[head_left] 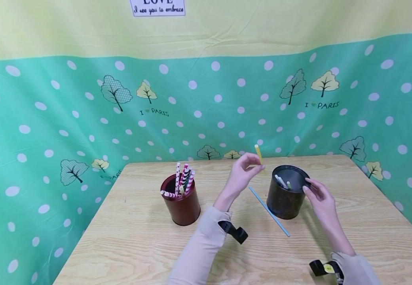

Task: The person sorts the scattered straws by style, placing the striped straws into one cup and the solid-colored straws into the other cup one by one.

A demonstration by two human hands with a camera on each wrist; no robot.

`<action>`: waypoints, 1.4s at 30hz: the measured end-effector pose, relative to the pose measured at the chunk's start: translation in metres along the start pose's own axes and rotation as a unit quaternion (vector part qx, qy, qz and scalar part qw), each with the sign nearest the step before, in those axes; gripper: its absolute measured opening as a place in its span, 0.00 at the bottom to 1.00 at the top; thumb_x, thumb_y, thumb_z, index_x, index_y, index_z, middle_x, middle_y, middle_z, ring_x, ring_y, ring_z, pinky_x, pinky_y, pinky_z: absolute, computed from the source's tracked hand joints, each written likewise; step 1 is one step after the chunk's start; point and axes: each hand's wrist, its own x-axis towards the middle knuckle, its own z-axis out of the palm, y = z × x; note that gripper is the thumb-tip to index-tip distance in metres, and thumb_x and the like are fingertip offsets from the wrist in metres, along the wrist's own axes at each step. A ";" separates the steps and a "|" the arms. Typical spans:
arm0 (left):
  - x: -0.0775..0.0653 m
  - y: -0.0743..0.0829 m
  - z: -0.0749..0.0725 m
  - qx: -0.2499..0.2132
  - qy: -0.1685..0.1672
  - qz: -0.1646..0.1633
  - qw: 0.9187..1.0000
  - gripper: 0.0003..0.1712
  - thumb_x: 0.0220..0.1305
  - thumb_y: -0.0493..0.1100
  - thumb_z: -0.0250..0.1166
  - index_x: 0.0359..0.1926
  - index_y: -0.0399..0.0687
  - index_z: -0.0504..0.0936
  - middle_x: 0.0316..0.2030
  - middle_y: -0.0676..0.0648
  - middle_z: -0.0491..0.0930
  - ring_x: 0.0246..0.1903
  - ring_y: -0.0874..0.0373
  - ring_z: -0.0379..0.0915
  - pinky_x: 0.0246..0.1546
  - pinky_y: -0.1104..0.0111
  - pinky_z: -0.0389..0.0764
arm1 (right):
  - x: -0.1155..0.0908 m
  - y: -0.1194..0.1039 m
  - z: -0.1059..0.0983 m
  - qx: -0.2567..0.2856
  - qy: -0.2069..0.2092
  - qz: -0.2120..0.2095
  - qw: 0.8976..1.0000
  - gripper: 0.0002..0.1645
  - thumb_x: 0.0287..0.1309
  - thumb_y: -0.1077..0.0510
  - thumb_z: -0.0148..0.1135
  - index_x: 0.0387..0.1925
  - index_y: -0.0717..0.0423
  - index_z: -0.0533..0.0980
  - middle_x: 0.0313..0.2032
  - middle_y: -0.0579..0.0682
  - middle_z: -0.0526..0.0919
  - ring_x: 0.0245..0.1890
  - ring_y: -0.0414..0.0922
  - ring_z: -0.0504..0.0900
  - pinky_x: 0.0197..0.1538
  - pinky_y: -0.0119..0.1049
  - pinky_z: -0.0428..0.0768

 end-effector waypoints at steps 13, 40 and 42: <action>0.007 0.007 0.011 -0.021 0.010 0.018 1.000 0.12 0.53 0.25 0.57 0.40 0.24 0.69 0.37 0.29 0.72 0.34 0.66 0.69 0.42 0.71 0.73 | 0.000 0.000 0.000 -0.004 -0.002 -0.001 1.000 0.27 0.54 0.48 0.57 0.57 0.44 0.68 0.58 0.45 0.65 0.57 0.37 0.63 0.48 0.15 0.65; 0.024 -0.036 0.027 0.033 -0.023 -0.018 0.999 0.12 0.55 0.33 0.60 0.42 0.34 0.75 0.38 0.38 0.77 0.36 0.66 0.73 0.39 0.75 0.73 | -0.001 0.000 0.000 -0.018 0.005 -0.006 1.000 0.26 0.54 0.47 0.57 0.56 0.43 0.68 0.57 0.44 0.66 0.56 0.36 0.65 0.47 0.15 0.65; 0.024 -0.039 0.027 0.041 -0.027 -0.019 0.999 0.12 0.56 0.33 0.60 0.42 0.34 0.75 0.38 0.39 0.78 0.37 0.66 0.73 0.39 0.75 0.73 | 0.000 0.000 0.000 -0.017 0.005 -0.006 1.000 0.26 0.54 0.47 0.57 0.56 0.43 0.68 0.57 0.44 0.66 0.56 0.36 0.65 0.47 0.15 0.65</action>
